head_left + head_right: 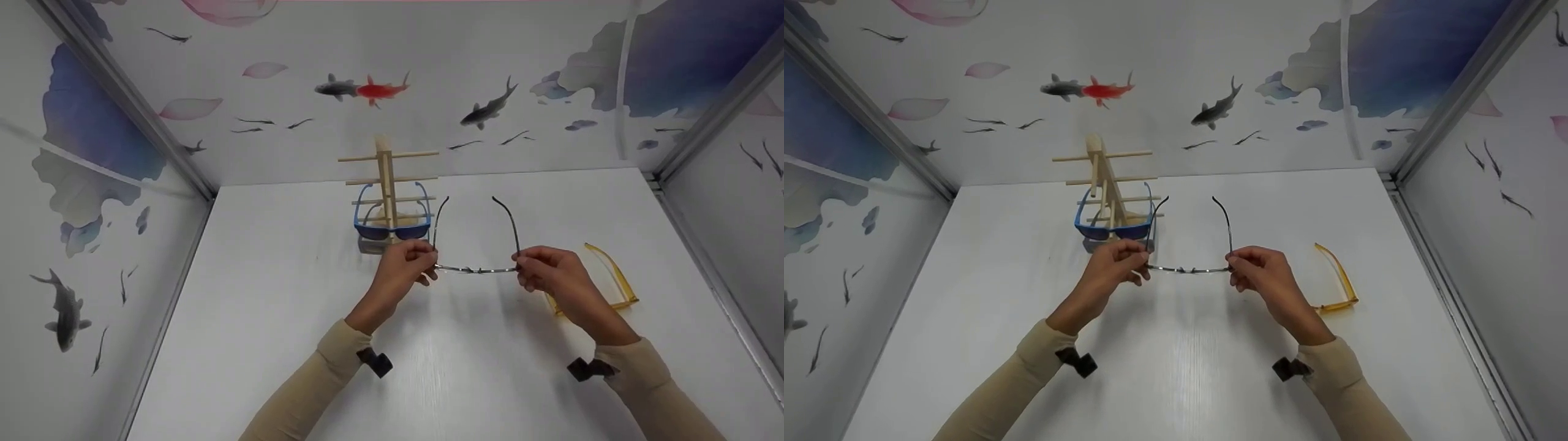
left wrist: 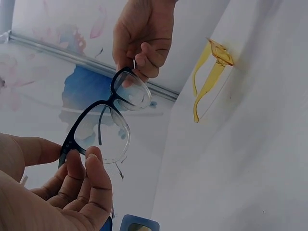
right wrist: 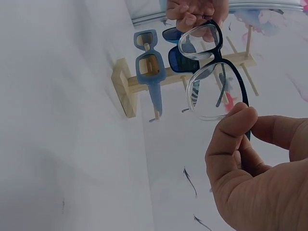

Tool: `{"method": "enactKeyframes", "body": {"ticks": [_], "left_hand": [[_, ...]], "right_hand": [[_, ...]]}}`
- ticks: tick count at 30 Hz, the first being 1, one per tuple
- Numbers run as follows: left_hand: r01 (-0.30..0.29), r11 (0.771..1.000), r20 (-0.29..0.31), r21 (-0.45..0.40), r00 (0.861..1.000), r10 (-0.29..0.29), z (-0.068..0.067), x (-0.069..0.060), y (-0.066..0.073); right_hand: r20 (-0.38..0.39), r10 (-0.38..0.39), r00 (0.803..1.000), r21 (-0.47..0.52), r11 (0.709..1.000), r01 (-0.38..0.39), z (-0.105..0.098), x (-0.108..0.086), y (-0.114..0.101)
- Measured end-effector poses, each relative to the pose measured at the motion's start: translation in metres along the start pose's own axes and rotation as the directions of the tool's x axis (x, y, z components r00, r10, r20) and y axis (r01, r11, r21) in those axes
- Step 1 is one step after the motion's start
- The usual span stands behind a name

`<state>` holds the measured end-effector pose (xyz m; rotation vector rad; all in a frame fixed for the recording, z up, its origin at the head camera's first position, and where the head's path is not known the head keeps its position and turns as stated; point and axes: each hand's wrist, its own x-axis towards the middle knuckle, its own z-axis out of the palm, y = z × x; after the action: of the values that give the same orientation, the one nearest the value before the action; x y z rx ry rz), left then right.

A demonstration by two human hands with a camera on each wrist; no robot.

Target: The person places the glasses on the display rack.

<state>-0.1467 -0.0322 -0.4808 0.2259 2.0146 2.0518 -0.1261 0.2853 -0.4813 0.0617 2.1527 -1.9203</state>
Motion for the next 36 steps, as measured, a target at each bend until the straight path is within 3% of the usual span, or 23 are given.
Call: {"method": "enactKeyframes", "body": {"ticks": [36], "left_hand": [[-0.016,1.0,-0.015,0.007,1.0,0.016,-0.026,-0.02,0.02]], "right_hand": [[0.067,-0.086,0.994,0.029,0.996,0.084,0.021,0.004,-0.021]]}}
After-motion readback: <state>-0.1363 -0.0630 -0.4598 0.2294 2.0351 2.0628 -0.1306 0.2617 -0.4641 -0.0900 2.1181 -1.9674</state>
